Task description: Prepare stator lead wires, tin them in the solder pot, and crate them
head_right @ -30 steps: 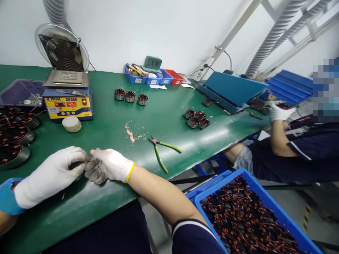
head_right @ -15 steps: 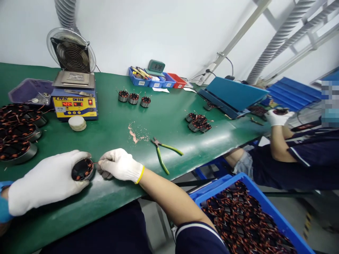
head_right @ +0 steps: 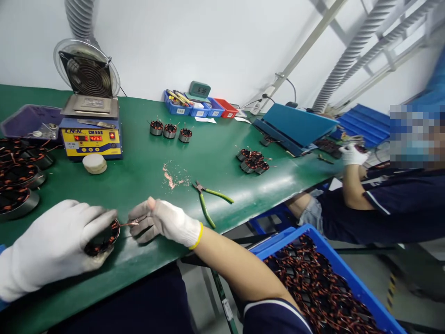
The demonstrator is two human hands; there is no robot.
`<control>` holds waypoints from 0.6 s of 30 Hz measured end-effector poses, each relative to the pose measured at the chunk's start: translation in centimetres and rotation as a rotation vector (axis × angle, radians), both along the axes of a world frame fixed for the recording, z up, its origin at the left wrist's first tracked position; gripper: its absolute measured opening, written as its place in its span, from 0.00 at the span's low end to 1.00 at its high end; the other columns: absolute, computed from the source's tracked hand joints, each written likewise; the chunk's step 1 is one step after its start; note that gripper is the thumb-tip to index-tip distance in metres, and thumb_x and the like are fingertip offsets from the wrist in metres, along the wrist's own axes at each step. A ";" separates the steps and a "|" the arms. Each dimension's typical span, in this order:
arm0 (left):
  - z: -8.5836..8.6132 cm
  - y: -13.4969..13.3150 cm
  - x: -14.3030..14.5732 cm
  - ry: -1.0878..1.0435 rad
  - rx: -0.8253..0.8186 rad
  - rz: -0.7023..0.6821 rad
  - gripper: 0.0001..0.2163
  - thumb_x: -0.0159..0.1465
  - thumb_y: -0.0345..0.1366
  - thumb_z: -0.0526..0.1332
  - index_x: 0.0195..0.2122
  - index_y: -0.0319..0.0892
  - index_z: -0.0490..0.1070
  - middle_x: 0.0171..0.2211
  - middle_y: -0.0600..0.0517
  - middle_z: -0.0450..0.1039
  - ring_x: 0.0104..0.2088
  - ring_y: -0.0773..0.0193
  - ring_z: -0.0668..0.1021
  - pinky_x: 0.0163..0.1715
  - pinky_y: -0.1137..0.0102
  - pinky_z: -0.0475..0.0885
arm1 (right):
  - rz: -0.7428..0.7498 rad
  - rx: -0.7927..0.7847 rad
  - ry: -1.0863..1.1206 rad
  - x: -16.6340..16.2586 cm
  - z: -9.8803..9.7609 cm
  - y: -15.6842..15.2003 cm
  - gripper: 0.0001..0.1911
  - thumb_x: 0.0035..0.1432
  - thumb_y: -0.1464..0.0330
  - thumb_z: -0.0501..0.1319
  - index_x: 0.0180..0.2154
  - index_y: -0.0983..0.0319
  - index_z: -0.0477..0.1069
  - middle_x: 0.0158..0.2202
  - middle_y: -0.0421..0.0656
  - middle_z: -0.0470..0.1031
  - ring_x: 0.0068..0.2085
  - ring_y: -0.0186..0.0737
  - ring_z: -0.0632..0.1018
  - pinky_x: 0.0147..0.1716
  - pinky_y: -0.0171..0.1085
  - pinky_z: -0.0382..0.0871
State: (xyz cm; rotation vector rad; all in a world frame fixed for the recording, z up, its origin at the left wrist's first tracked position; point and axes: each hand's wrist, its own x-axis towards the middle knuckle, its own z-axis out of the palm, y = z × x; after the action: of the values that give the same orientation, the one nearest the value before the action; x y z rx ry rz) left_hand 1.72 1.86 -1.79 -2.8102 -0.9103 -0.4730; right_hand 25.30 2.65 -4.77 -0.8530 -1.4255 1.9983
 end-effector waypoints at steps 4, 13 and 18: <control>-1.1 0.7 -0.8 0.080 0.124 -0.091 0.16 0.60 0.35 0.55 0.48 0.37 0.71 0.34 0.42 0.71 0.27 0.56 0.70 0.27 0.63 0.61 | -0.021 -0.290 0.126 -1.5 -1.6 -0.9 0.34 0.47 0.39 0.62 0.33 0.66 0.66 0.29 0.46 0.70 0.27 0.38 0.74 0.25 0.35 0.71; 0.1 0.1 -0.1 -0.123 -0.564 0.038 0.10 0.51 0.40 0.60 0.33 0.44 0.73 0.27 0.50 0.72 0.28 0.58 0.73 0.29 0.65 0.68 | -0.057 0.578 -0.324 -0.5 1.4 -2.1 0.14 0.62 0.61 0.55 0.30 0.62 0.70 0.29 0.45 0.74 0.31 0.39 0.75 0.32 0.35 0.69; -0.2 -1.2 -1.2 -0.428 -1.319 0.014 0.17 0.53 0.47 0.54 0.39 0.45 0.73 0.35 0.51 0.77 0.35 0.57 0.77 0.34 0.68 0.74 | 0.276 1.148 -0.520 0.0 4.4 -3.2 0.14 0.65 0.65 0.51 0.35 0.60 0.74 0.37 0.50 0.76 0.34 0.44 0.75 0.34 0.40 0.68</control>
State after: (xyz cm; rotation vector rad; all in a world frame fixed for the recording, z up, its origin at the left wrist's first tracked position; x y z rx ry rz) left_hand 0.48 0.69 -2.02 -3.8879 -1.8572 -0.6412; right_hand 25.31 -0.57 -0.41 -0.6313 -2.6406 0.7628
